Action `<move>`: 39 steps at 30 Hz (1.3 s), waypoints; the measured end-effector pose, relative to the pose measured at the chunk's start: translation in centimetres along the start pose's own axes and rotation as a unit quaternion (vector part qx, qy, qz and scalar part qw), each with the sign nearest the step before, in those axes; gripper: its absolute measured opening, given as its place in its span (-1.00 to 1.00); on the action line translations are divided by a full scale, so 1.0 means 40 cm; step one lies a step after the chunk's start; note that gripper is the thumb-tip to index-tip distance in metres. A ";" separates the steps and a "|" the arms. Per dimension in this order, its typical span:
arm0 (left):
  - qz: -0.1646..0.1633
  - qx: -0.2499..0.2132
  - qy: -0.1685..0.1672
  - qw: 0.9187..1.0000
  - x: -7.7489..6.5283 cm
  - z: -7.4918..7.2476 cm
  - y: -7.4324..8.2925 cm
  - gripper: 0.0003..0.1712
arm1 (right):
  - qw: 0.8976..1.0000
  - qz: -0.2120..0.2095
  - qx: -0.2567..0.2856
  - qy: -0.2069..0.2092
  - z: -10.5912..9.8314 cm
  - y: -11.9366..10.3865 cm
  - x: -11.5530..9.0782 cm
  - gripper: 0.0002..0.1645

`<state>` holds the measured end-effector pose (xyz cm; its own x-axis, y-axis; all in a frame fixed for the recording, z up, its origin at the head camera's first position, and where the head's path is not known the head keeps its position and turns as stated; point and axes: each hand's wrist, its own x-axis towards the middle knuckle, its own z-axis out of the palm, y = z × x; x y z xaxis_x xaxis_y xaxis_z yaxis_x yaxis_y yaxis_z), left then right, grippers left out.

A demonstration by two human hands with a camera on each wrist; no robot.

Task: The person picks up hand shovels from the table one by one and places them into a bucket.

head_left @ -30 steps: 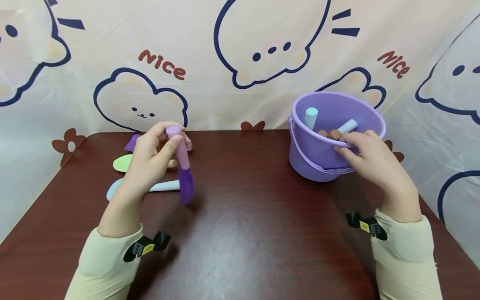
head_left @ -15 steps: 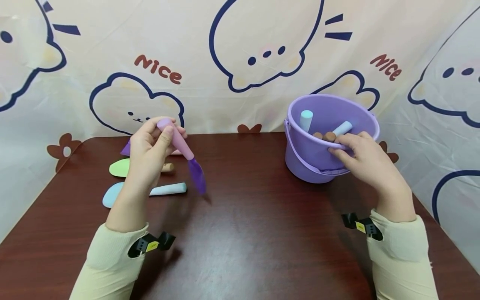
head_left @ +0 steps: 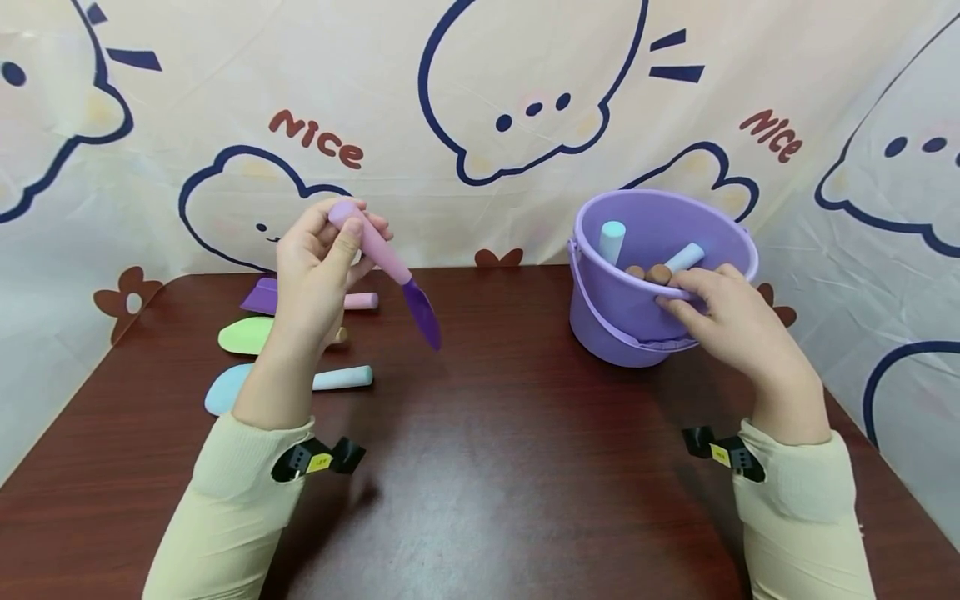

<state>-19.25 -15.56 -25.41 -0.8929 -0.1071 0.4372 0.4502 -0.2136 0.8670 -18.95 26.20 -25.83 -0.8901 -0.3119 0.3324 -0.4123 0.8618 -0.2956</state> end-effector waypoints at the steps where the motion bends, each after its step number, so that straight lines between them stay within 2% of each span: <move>1: 0.000 -0.004 -0.002 1.000 0.005 0.003 0.001 -0.73 | 1.000 0.001 0.000 -0.001 0.000 0.000 0.000 -0.86; 9: 0.005 -0.045 0.002 0.999 0.054 0.043 0.018 -0.75 | 1.000 0.006 0.001 -0.003 0.000 0.001 0.000 -0.88; 17: 0.013 -0.105 0.042 0.994 0.108 0.099 0.044 -0.73 | 1.000 0.003 0.002 -0.005 0.000 0.001 -0.003 -0.87; 26: -0.014 -0.160 0.089 0.983 0.156 0.139 0.069 -0.75 | 1.000 0.000 0.001 -0.006 0.000 0.001 0.000 -0.90; 31: -0.020 -0.178 0.114 0.977 0.178 0.158 0.084 -0.67 | 1.000 0.003 0.002 -0.008 0.000 -0.001 0.000 -0.89; 39: -0.017 -0.233 0.132 0.963 0.215 0.225 0.097 -0.62 | 1.000 0.007 0.003 -0.006 -0.001 -0.003 0.001 -0.90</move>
<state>-25.17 -8.57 -16.12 -0.9037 -0.3221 0.2820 0.4268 -0.6266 0.6521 -18.93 26.12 -25.74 -0.8984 -0.3038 0.3172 -0.3999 0.8643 -0.3049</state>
